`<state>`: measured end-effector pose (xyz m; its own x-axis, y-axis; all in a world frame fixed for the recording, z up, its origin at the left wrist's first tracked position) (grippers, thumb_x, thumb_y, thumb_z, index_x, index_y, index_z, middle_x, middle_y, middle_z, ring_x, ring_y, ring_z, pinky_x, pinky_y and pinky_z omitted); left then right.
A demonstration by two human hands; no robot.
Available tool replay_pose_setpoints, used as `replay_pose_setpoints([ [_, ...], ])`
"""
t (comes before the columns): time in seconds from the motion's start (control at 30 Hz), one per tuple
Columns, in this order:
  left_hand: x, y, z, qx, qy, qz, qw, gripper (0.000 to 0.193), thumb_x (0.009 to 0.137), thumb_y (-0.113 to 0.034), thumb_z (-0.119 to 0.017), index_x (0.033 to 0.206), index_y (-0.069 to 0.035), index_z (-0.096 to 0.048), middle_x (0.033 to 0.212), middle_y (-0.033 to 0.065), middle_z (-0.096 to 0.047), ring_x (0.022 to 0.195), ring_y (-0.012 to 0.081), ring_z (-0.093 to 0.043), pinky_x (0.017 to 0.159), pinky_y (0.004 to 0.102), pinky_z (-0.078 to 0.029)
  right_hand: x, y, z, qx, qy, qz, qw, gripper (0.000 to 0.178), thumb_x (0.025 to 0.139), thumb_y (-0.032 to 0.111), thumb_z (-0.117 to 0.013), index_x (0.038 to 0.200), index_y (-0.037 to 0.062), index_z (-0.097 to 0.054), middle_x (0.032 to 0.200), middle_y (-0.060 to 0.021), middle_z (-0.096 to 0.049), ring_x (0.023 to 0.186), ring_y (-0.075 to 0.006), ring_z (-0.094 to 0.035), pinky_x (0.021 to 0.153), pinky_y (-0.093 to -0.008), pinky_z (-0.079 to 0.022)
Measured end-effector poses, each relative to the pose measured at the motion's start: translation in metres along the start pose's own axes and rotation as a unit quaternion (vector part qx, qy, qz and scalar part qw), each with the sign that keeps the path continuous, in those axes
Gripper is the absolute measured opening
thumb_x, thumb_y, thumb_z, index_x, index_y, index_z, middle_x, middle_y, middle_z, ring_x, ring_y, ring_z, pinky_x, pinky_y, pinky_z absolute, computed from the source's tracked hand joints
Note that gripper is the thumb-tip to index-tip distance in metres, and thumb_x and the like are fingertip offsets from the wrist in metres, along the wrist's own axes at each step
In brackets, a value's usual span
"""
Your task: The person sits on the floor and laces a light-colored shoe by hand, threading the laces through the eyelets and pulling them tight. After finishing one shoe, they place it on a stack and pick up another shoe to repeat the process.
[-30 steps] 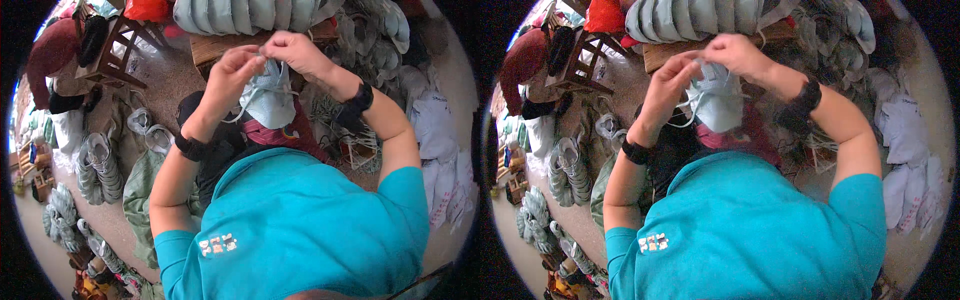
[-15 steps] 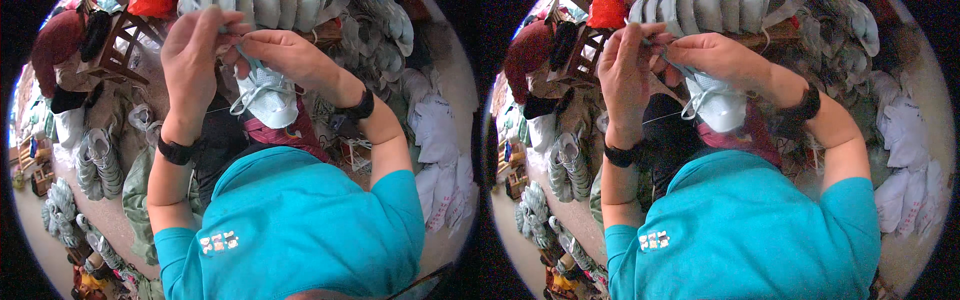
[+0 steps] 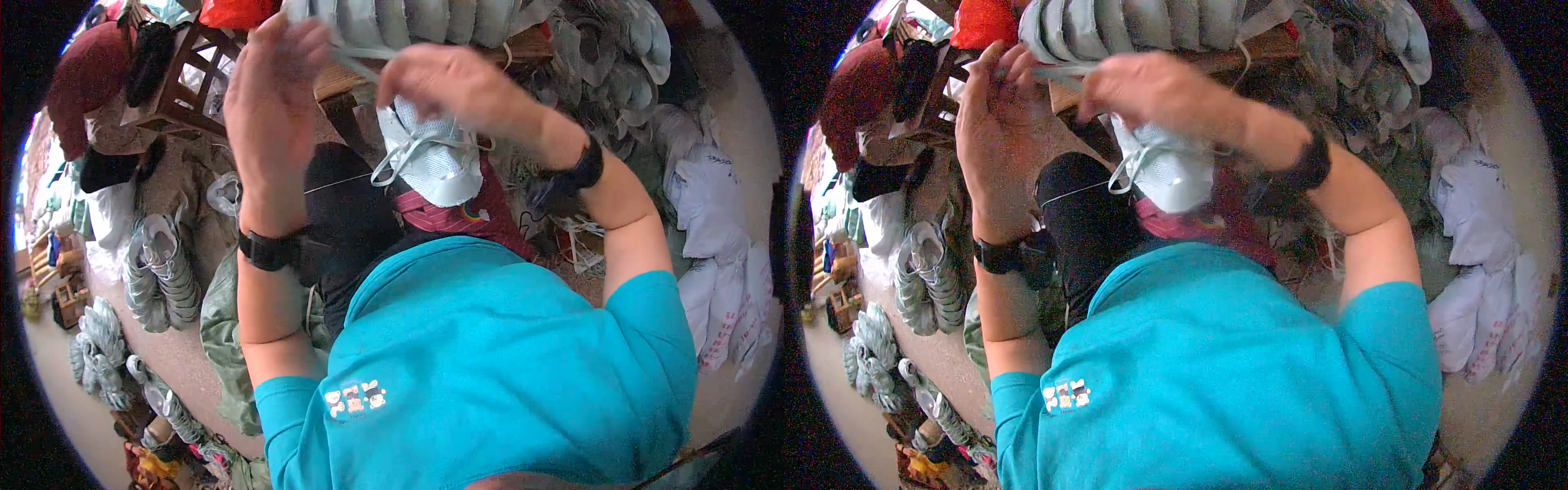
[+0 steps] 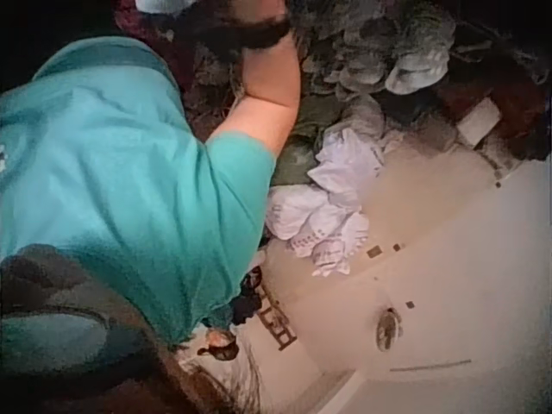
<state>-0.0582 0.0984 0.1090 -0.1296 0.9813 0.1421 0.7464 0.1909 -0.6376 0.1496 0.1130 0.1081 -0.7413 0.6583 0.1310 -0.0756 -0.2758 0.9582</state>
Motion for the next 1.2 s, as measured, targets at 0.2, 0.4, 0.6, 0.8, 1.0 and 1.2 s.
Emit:
replay_pose_setpoints([
  [0.2,-0.030,-0.057,0.202,0.238,-0.157,0.055,0.957,0.014,0.095,-0.002,-0.051,0.104,0.005,-0.058,0.086,0.0078,-0.060,0.074,0.0137,-0.057,0.067,0.0236,-0.048,-0.065,-0.070,0.190,0.498,-0.080,-0.100,0.858,0.016,0.095,0.016,-0.051,0.090,0.0043,-0.061,0.071,-0.0012,-0.058,0.057,-0.0128,-0.053,0.053,-0.0224,-0.045],
  [0.4,-0.079,-0.162,0.364,0.492,-0.274,-0.051,0.825,0.032,0.090,0.002,-0.048,0.122,0.001,-0.050,0.086,0.0022,-0.055,0.074,0.0116,-0.051,0.068,0.0227,-0.044,-0.225,-0.056,0.342,0.170,-0.649,-0.042,0.740,0.024,0.094,0.017,-0.045,0.104,-0.0020,-0.057,0.057,0.0015,-0.034,0.046,-0.0123,-0.032,0.041,-0.0278,-0.028],
  [0.6,-0.050,-0.093,0.260,0.352,-0.202,-0.085,0.910,0.036,0.094,-0.005,-0.051,0.127,0.004,-0.042,0.092,0.0081,-0.062,0.071,0.0103,-0.055,0.066,0.0231,-0.047,-0.184,-0.089,0.257,-0.232,-0.410,-0.210,0.857,0.027,0.086,0.011,-0.053,0.111,0.0041,-0.062,0.082,-0.0037,-0.055,0.072,-0.0198,-0.051,0.063,-0.0335,-0.043],
  [0.8,-0.058,0.059,0.097,0.274,-0.006,0.090,0.958,0.030,0.099,-0.014,-0.051,0.123,0.003,-0.048,0.109,0.0175,-0.067,0.093,0.0212,-0.067,0.082,0.0310,-0.053,-0.096,-0.112,0.057,-0.080,-0.180,-0.138,0.971,0.022,0.096,0.018,-0.048,0.100,0.0007,-0.061,0.091,-0.0079,-0.058,0.081,-0.0152,-0.054,0.072,-0.0298,-0.048],
  [1.0,-0.069,0.109,0.046,0.528,0.109,-0.020,0.842,0.014,0.089,-0.007,-0.065,0.101,-0.001,-0.063,0.091,0.0075,-0.063,0.077,0.0163,-0.061,0.070,0.0278,-0.051,-0.076,-0.098,0.024,-0.200,-0.162,-0.172,0.951,0.022,0.097,0.020,-0.050,0.093,0.0012,-0.061,0.079,0.0006,-0.058,0.072,-0.0085,-0.052,0.067,-0.0259,-0.045],
  [1.2,-0.063,0.102,0.036,0.615,0.177,-0.043,0.767,0.015,0.081,-0.006,-0.069,0.095,-0.003,-0.063,0.089,0.0119,-0.058,0.075,0.0253,-0.061,0.067,0.0330,-0.050,-0.079,-0.089,0.027,-0.054,-0.159,-0.217,0.962,0.025,0.100,0.025,-0.048,0.096,0.0039,-0.062,0.071,0.0027,-0.053,0.066,-0.0051,-0.049,0.061,-0.0222,-0.042],
])
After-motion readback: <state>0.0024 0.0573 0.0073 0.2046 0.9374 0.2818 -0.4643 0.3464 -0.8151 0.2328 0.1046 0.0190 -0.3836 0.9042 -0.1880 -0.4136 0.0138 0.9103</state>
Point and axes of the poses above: each hand's wrist, its own x-axis towards the middle knuckle, its own z-axis out of the back of the hand, y = z × x, the point moved 3 cm from there along x, towards the middle knuckle
